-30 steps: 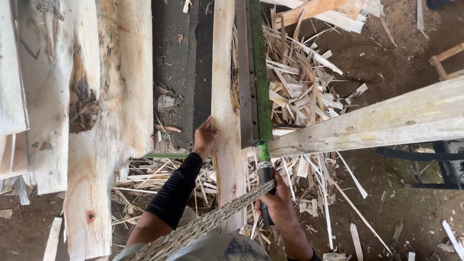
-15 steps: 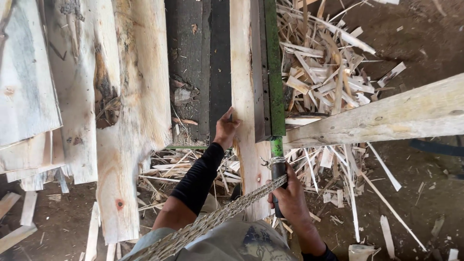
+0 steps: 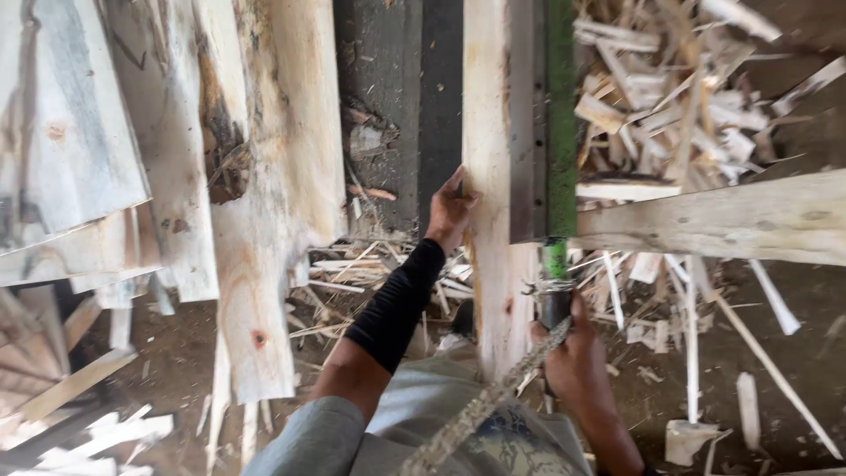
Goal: Stripping bark from wooden planks using a large blade.
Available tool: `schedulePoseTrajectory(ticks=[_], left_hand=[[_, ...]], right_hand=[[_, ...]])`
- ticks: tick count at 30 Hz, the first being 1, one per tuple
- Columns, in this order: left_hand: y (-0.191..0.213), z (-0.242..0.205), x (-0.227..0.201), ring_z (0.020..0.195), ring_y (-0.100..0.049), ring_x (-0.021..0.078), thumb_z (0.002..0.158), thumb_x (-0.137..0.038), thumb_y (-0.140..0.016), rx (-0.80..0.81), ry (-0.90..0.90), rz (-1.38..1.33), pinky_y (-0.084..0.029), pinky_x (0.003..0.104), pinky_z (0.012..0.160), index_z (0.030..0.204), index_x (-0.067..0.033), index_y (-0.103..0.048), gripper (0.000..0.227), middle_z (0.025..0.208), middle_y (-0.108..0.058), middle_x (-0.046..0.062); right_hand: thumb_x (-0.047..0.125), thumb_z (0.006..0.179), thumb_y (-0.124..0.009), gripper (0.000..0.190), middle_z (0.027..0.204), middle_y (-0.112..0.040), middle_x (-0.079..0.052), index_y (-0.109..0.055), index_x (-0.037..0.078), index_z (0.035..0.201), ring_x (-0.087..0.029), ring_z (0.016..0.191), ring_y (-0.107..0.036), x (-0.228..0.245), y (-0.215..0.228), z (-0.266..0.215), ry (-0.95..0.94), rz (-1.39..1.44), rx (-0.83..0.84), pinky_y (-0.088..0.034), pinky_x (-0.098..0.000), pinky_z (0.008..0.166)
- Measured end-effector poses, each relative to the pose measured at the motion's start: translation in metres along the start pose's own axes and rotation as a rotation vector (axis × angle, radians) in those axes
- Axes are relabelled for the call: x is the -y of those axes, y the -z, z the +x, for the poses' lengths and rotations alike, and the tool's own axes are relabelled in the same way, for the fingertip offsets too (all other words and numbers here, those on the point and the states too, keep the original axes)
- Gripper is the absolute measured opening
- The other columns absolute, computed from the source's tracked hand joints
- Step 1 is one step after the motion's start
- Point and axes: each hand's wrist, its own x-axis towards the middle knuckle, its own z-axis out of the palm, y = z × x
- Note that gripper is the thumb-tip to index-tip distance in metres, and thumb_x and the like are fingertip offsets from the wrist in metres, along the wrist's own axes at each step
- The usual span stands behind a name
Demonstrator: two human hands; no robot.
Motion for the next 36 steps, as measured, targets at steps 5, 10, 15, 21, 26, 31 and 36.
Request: schedulePoseTrajectory(ticks=[5,10,15,21,26,31,36], left_hand=[[-0.011,-0.004,-0.001,0.121,-0.064,0.0182,0.097,0.008,-0.059,-0.019,-0.104,0.202,-0.056,0.031,0.103,0.158,-0.0042,-0.037,0.066,0.145,-0.06,0.013],[-0.022,-0.019,-0.022,0.119,-0.066,0.0172,0.095,0.009,-0.056,-0.076,-0.039,0.324,-0.057,0.03,0.102,0.157,-0.0066,-0.039,0.066,0.145,-0.061,0.012],[-0.018,-0.007,-0.005,0.117,-0.067,0.0161,0.096,0.008,-0.06,-0.085,-0.079,0.351,-0.056,0.029,0.101,0.156,-0.0068,-0.04,0.065,0.144,-0.061,0.011],[-0.014,-0.007,0.006,0.1,-0.073,0.0203,0.094,-0.004,-0.065,-0.163,-0.018,0.543,-0.062,0.032,0.087,0.155,-0.0145,-0.045,0.065,0.128,-0.074,0.011],[-0.058,-0.054,-0.116,0.084,-0.074,0.0265,0.095,-0.011,-0.058,-0.076,0.07,1.287,-0.06,0.037,0.074,0.17,-0.0177,-0.008,0.091,0.104,-0.077,0.013],[-0.026,-0.002,-0.072,0.085,-0.075,0.0294,0.091,-0.015,-0.061,0.065,-0.03,1.485,-0.06,0.04,0.075,0.166,-0.0199,-0.008,0.092,0.098,-0.076,0.013],[-0.024,0.009,-0.064,0.089,-0.076,0.0313,0.087,-0.007,-0.057,0.089,0.008,1.452,-0.06,0.042,0.083,0.167,-0.0194,-0.013,0.092,0.099,-0.077,0.016]], right_hand=[[0.011,0.087,-0.072,0.071,0.114,-0.071,-0.023,-0.039,0.009,0.15,-0.03,0.088,-0.075,-0.015,-0.024,0.014,-0.11,-0.047,-0.047,-0.067,-0.0405,0.065],[0.014,0.091,-0.069,0.074,0.114,-0.071,-0.023,-0.032,0.011,0.154,-0.036,0.072,-0.076,0.018,-0.023,0.013,-0.331,-0.098,0.01,-0.065,-0.0427,0.053],[0.01,0.086,-0.077,0.078,0.104,-0.073,-0.026,-0.035,0.0,0.151,-0.029,0.077,-0.075,-0.034,-0.03,0.022,0.181,-0.208,-0.112,-0.061,-0.0352,0.06],[0.012,0.089,-0.069,0.063,0.106,-0.076,-0.019,-0.038,0.004,0.144,-0.03,0.061,-0.074,-0.029,-0.042,0.026,-0.109,0.017,-0.007,-0.062,-0.0385,0.046],[0.012,0.092,-0.07,0.061,0.098,-0.073,-0.024,-0.038,0.001,0.142,-0.028,0.069,-0.076,-0.046,-0.044,0.035,0.017,-0.094,-0.053,-0.065,-0.0357,0.05],[0.013,0.091,-0.07,0.063,0.098,-0.071,-0.025,-0.036,0.002,0.142,-0.031,0.065,-0.076,-0.023,-0.04,0.03,-0.139,-0.112,-0.002,-0.065,-0.0388,0.046],[0.012,0.089,-0.074,0.065,0.092,-0.073,-0.025,-0.039,0.004,0.142,-0.033,0.064,-0.074,-0.012,-0.037,0.022,-0.126,-0.216,-0.057,-0.059,-0.0444,0.047]])
